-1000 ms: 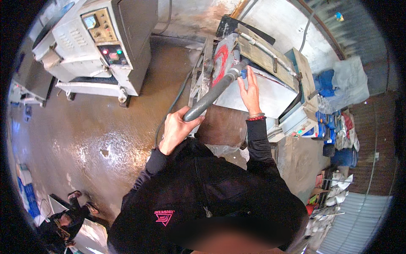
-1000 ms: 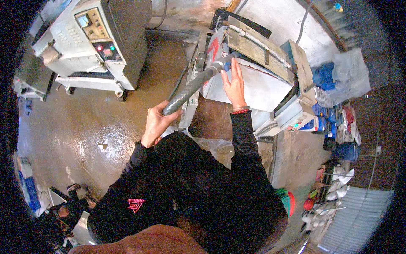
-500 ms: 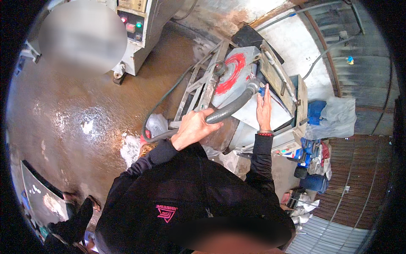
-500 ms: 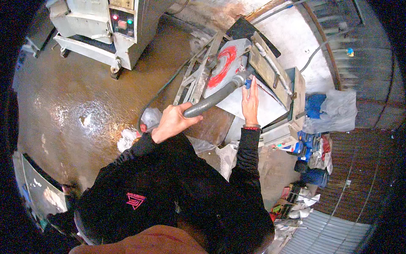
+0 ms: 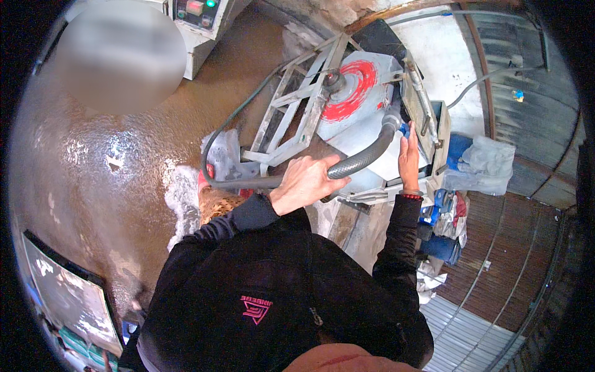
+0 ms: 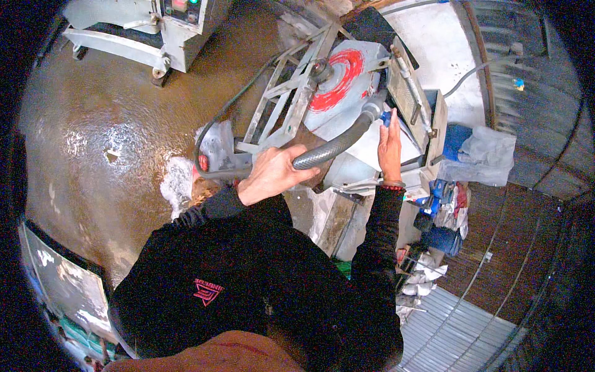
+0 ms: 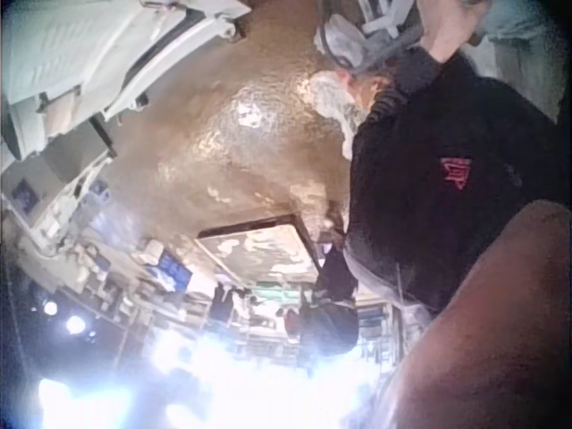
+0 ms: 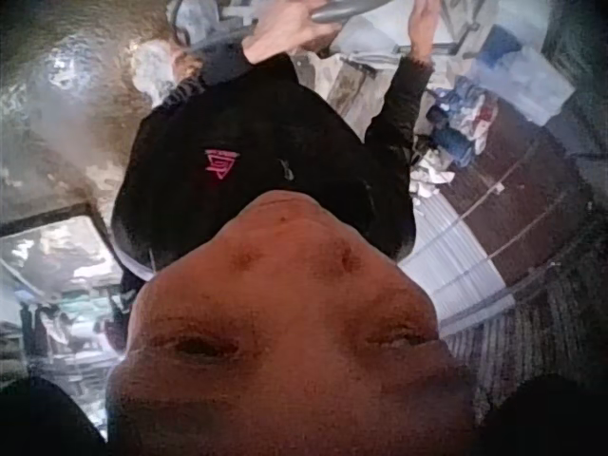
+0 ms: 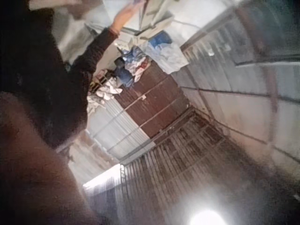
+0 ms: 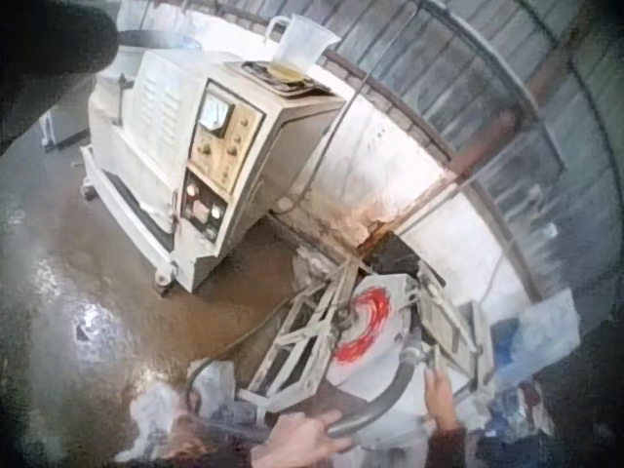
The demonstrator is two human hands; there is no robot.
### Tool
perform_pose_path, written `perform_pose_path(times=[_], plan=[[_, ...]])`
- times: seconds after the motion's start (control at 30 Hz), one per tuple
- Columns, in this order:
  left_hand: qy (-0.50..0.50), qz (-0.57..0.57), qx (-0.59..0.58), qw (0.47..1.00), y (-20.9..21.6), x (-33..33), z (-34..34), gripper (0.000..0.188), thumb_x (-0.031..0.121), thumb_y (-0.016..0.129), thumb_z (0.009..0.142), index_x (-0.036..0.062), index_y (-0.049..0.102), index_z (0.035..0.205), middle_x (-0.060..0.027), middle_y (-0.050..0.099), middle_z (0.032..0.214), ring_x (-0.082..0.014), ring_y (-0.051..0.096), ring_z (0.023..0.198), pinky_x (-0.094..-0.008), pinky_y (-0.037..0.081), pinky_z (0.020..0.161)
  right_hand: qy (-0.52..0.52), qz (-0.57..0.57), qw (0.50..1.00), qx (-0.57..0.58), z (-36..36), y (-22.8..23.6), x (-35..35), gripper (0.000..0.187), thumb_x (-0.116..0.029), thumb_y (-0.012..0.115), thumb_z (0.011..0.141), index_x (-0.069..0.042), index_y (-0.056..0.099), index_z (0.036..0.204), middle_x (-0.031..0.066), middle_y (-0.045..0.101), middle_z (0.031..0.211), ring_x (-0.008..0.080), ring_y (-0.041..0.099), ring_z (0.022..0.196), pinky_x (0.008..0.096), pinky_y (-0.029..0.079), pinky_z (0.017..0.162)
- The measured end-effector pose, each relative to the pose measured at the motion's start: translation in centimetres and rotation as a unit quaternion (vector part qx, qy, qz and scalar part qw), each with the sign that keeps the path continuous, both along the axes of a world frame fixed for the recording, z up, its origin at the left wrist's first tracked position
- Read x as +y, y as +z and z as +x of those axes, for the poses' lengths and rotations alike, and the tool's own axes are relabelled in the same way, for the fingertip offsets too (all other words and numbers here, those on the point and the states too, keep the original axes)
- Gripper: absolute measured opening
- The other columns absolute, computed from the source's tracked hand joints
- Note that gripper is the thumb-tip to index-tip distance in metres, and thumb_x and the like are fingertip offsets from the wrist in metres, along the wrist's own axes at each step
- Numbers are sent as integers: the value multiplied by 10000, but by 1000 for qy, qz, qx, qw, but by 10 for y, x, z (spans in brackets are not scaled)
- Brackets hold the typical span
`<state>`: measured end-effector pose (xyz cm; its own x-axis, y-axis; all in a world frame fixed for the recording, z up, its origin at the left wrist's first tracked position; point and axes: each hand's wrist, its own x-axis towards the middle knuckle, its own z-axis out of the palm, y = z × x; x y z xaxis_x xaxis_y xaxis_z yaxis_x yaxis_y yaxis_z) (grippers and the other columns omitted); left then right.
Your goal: The person uses a hose to spray water onto a large industrial machine, cleaning its surfaces and the surrounding floor. They then use a metal rod to manipulate a component on the machine before pressing a button on the control panel to activate a water flow.
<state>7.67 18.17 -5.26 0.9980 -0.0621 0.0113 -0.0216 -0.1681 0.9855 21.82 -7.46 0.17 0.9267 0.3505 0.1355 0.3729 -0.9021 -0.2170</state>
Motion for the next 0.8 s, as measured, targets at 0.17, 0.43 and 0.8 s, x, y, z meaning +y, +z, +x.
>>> perform_pose_path(times=[0.17,0.43,0.8], plan=[[-14,-8,14,1000,-6,-1,1,300,372,672,700,88,581,729,-116,531,505,-303,565,495,-379,426,475,-9,1,1000,23,-6,-4,-10,471,-174,395,910,-12,261,1331,192,323,1342,300,305,1253,328,243,1022],[-37,20,-6,999,-3,-29,2,294,370,649,722,85,577,741,-122,557,548,-328,578,553,-403,436,507,-44,98,994,15,-27,1,-35,495,-191,445,894,-94,273,1348,166,351,1328,291,344,1228,323,303,982],[-37,37,15,999,20,-82,-4,284,328,692,709,64,591,709,-72,492,474,-174,535,444,-323,408,467,-61,167,984,-29,-47,4,-93,486,-274,457,889,-101,324,1322,154,322,1347,293,322,1244,324,268,1011]])
